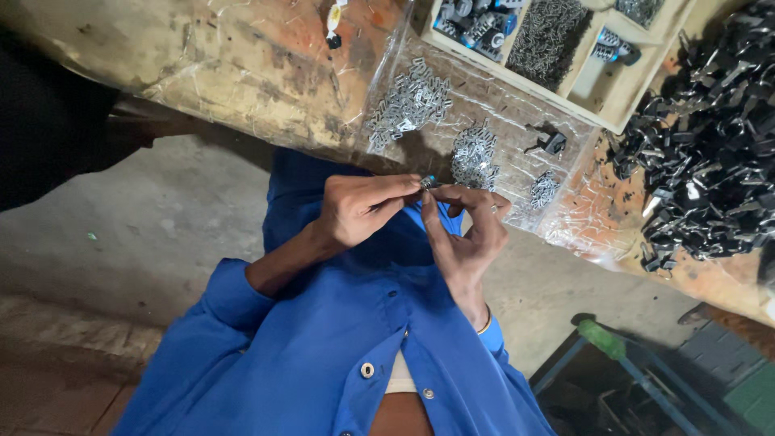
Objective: The person picks small metal lock components, including a cylindrical body, springs, and pins, from a compartment tray and assembles them together by hand, pressing the parts into the cylinder. They place finished assemblies aside and repeat the process with new parts from the tray.
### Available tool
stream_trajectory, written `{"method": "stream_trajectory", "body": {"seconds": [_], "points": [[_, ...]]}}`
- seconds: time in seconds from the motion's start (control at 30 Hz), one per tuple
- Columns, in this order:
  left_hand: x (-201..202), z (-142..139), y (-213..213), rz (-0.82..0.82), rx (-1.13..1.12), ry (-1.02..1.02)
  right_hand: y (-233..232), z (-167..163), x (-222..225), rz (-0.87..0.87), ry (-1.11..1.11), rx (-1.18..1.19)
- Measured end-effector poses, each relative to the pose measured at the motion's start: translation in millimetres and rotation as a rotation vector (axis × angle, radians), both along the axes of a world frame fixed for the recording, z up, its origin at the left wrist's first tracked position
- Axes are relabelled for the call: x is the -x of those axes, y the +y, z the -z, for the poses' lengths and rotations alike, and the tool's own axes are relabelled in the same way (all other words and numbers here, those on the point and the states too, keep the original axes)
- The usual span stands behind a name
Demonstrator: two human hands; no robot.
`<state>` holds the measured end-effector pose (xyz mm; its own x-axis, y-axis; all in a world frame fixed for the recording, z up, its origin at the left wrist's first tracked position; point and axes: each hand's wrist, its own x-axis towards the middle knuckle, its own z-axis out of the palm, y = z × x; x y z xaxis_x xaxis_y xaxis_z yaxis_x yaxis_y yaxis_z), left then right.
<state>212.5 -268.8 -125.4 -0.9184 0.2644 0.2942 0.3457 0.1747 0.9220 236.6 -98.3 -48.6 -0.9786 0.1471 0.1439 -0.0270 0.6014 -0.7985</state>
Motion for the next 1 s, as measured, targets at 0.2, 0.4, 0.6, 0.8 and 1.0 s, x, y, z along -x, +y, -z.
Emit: {"method": "stream_trajectory", "body": {"seconds": [0.2,0.4,0.6,0.8,1.0], "points": [[1,-5,-9,-0.041,0.017,0.074,0,-8,8,-0.201,0.033,-0.329],[-3,-20,-38,-0.268,-0.047,-0.035,-15,-16,23,-0.275,0.072,-0.455],[-5,-26,-53,-0.305,-0.122,-0.15,-23,-6,28,-0.288,0.158,-0.482],[-2,-20,-36,-0.203,-0.191,-0.154,-6,-1,13,-0.225,0.09,-0.227],[1,-15,-13,-0.154,-0.122,-0.114,-1,3,13,-0.12,0.113,-0.058]]}}
